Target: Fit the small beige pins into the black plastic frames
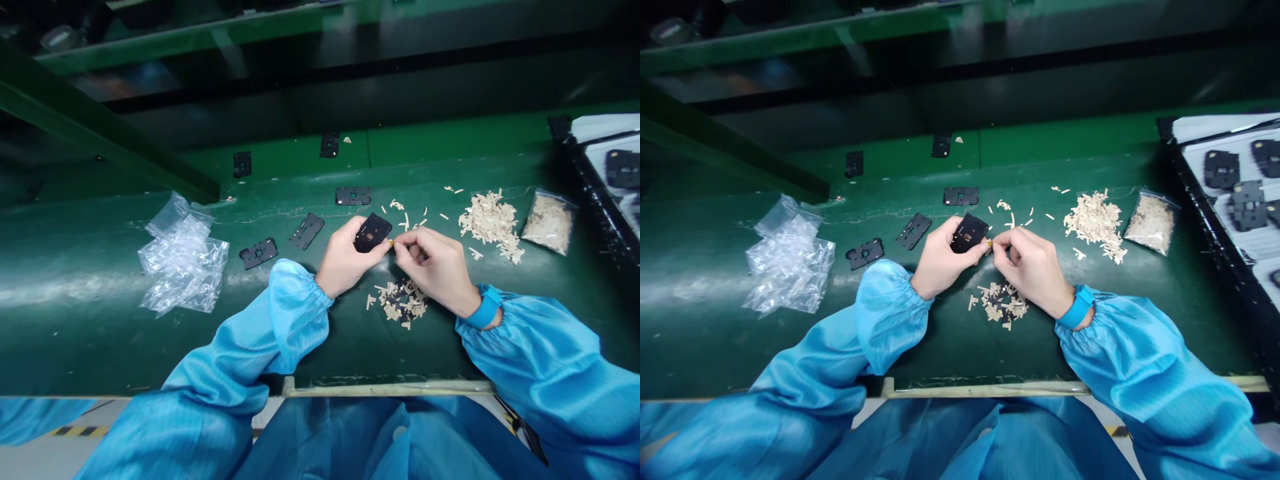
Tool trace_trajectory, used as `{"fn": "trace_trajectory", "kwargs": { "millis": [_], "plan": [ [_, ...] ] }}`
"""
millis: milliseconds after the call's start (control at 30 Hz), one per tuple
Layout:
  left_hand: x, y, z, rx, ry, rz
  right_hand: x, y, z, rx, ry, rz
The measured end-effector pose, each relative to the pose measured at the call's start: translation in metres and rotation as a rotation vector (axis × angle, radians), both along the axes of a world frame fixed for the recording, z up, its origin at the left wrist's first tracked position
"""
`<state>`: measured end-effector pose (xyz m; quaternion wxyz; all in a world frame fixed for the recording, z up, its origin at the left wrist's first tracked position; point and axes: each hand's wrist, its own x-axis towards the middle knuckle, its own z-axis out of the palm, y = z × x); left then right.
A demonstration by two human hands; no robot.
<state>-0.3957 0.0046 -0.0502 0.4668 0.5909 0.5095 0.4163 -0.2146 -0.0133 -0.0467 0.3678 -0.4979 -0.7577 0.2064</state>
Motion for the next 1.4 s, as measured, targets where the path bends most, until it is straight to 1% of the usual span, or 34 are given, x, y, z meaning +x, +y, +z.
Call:
{"fn": "trace_trajectory", "kwargs": {
  "millis": [67, 167, 233, 300, 367, 433, 533, 600, 633, 667, 700, 733, 767, 833, 867, 900, 933, 1000, 1100, 1133, 1167, 1200, 1267, 1333, 1367, 1400],
  "plan": [
    [-0.001, 0.001, -0.001, 0.006, 0.003, 0.005, 0.003, 0.004, 0.001, -0.017, 0.022, -0.036],
    [-0.003, 0.002, -0.004, 0.037, 0.041, 0.046, 0.015, 0.015, 0.000, -0.057, 0.044, -0.170],
    [-0.005, 0.002, -0.006, 0.086, 0.070, 0.058, 0.025, 0.024, -0.002, -0.052, 0.011, -0.240],
    [-0.007, 0.001, -0.006, 0.162, 0.107, 0.050, 0.033, 0.031, -0.003, -0.020, -0.071, -0.256],
    [-0.009, 0.000, -0.007, 0.272, 0.177, 0.060, 0.037, 0.034, -0.004, 0.020, -0.152, -0.258],
    [-0.011, -0.001, -0.007, 0.414, 0.266, 0.085, 0.038, 0.034, -0.004, 0.056, -0.186, -0.248],
    [-0.014, -0.001, -0.006, 0.639, 0.332, 0.099, 0.034, 0.028, -0.001, 0.104, -0.140, -0.143],
    [-0.015, -0.001, -0.004, 0.748, 0.318, 0.085, 0.030, 0.024, 0.002, 0.107, -0.074, -0.059],
    [-0.016, 0.000, -0.004, 0.784, 0.300, 0.074, 0.028, 0.022, 0.005, 0.087, -0.039, -0.038],
    [-0.016, 0.001, -0.003, 0.808, 0.280, 0.061, 0.026, 0.021, 0.007, 0.038, 0.004, -0.029],
    [-0.017, 0.001, -0.003, 0.821, 0.259, 0.044, 0.024, 0.019, 0.010, -0.049, 0.063, -0.014],
    [-0.017, 0.002, -0.003, 0.828, 0.239, 0.024, 0.023, 0.018, 0.013, -0.177, 0.138, 0.015],
    [-0.018, 0.002, -0.003, 0.833, 0.223, 0.008, 0.022, 0.017, 0.016, -0.336, 0.227, 0.063],
    [-0.019, 0.003, -0.004, 0.843, 0.201, -0.019, 0.021, 0.016, 0.020, -0.679, 0.422, 0.219],
    [-0.019, 0.003, -0.004, 0.850, 0.194, -0.030, 0.021, 0.015, 0.022, -0.822, 0.508, 0.297],
    [-0.019, 0.004, -0.004, 0.856, 0.189, -0.038, 0.021, 0.015, 0.023, -0.932, 0.583, 0.356],
    [-0.019, 0.004, -0.005, 0.857, 0.189, -0.043, 0.020, 0.014, 0.024, -1.007, 0.648, 0.389],
    [-0.020, 0.004, -0.005, 0.848, 0.195, -0.047, 0.019, 0.012, 0.024, -1.097, 0.749, 0.419],
    [-0.020, 0.004, -0.005, 0.866, 0.173, -0.049, 0.016, 0.010, 0.023, -1.146, 0.856, 0.440],
    [-0.019, 0.004, -0.005, 0.857, 0.154, -0.052, 0.015, 0.009, 0.022, -1.144, 0.873, 0.437],
    [-0.018, 0.004, -0.005, 0.812, 0.134, -0.050, 0.014, 0.009, 0.021, -1.130, 0.885, 0.421],
    [-0.017, 0.003, -0.006, 0.718, 0.111, -0.039, 0.014, 0.009, 0.020, -1.096, 0.890, 0.386],
    [-0.013, 0.003, -0.008, 0.401, 0.022, -0.004, 0.012, 0.010, 0.018, -0.963, 0.860, 0.268],
    [-0.008, 0.003, -0.010, 0.068, -0.127, 0.017, 0.010, 0.011, 0.015, -0.778, 0.771, 0.116],
    [-0.006, 0.003, -0.010, -0.035, -0.196, 0.026, 0.009, 0.012, 0.013, -0.692, 0.713, 0.050],
    [-0.005, 0.004, -0.010, -0.090, -0.242, 0.032, 0.008, 0.012, 0.011, -0.623, 0.656, -0.001]
  ]
}}
